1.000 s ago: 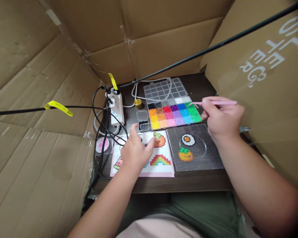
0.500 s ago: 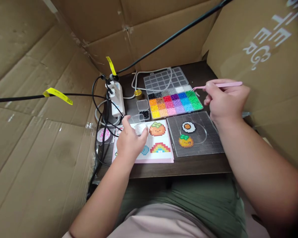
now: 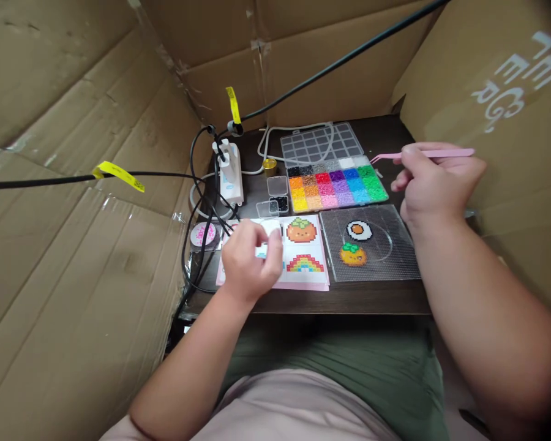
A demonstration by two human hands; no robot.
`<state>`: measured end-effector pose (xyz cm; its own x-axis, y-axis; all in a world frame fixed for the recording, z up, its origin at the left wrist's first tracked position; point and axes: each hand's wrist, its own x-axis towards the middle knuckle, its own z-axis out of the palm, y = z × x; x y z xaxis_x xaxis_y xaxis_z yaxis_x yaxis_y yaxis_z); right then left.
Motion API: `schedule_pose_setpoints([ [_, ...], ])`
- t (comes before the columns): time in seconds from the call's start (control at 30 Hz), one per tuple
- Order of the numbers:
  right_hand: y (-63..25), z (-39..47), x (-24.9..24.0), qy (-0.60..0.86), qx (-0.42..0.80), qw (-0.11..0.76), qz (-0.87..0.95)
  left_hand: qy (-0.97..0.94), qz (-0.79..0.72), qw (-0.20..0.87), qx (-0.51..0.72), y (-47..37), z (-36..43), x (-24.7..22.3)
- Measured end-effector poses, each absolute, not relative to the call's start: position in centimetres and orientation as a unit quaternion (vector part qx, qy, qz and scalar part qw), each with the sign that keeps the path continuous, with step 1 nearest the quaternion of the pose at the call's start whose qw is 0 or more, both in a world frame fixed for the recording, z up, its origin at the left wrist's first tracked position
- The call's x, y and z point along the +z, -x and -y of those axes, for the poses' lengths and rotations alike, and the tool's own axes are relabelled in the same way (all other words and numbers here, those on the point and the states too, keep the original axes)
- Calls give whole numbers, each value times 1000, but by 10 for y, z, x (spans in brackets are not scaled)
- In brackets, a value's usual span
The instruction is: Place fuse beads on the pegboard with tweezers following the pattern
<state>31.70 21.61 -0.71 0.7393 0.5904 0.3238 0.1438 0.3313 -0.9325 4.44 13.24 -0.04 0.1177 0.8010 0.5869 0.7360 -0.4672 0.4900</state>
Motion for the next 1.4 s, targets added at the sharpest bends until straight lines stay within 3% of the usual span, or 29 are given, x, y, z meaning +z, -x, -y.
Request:
schedule_pose_setpoints([
  [0.23, -318, -216, -15, 530, 211, 722, 391, -925, -186, 100, 316, -104, -119, 22],
  [0.57, -314, -210, -15, 493, 164, 768, 374, -990, 59, 127, 25, -150, -107, 29],
  [0.93, -310, -207, -15, 527, 164, 702, 450, -985, 108, 132, 5, -148, -111, -14],
  [1.27, -295, -203, -10, 573, 126, 615, 527, -953, 159, 257, -5, -150, -104, -28],
  [1.4, -297, -205, -12, 580, 143, 614, 516, -946, 98, 305, 39, -149, -109, -30],
])
